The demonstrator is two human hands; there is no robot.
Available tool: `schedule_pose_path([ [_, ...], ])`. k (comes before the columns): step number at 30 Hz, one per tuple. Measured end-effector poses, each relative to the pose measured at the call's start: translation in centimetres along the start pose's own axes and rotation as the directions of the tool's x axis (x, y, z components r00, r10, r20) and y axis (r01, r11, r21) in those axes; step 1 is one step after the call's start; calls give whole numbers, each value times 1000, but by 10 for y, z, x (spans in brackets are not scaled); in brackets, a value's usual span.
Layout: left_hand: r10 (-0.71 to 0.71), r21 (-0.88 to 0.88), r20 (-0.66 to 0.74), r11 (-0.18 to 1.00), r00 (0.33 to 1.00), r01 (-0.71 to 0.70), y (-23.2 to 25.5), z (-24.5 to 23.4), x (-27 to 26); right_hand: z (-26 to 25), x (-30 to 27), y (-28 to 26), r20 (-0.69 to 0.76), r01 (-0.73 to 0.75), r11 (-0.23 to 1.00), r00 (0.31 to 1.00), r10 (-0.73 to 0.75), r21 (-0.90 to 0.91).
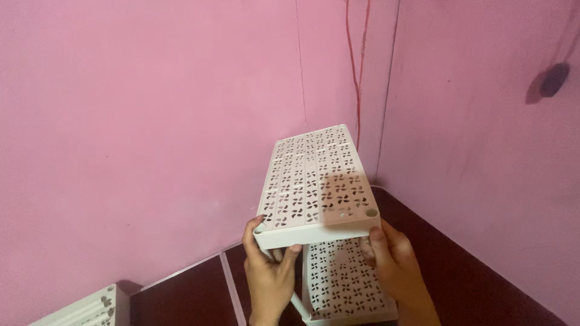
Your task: The person disassembles a white plastic two-tier shelf by removing the top tray and detaching the four legs. They then reassemble the shelf by inserting the legs back into the base tray and placing the top tray on the legs.
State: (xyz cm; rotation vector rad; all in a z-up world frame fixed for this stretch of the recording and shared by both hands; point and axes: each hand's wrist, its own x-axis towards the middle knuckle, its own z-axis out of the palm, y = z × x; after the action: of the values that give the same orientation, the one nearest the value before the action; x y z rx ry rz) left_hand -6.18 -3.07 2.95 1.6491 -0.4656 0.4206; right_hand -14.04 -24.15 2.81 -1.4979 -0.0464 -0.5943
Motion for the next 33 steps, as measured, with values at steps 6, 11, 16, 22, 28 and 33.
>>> schedule_pose_path([
  [6,37,32,-27,999,999,-36,4,7,-1,-8,7,18,-106,-15,966,994,-13,-257],
  [11,83,12,15,996,996,-84,-2,9,-1,-9,7,15,-200,-109,982,977,78,-152],
  [16,147,-33,58,989,987,-145,-9,20,-4,-18,10,-15,-167,-214,970,967,193,-113],
  [22,255,5,173,966,952,-259,-17,35,-10,-33,14,-30,-405,-322,946,869,283,-30],
  [28,270,-39,240,963,933,-268,-16,36,-12,-29,18,-36,-466,-352,926,848,253,-138],
  [33,130,114,324,978,937,-175,4,30,-14,-11,-3,-71,-575,-442,896,745,338,-46],
])
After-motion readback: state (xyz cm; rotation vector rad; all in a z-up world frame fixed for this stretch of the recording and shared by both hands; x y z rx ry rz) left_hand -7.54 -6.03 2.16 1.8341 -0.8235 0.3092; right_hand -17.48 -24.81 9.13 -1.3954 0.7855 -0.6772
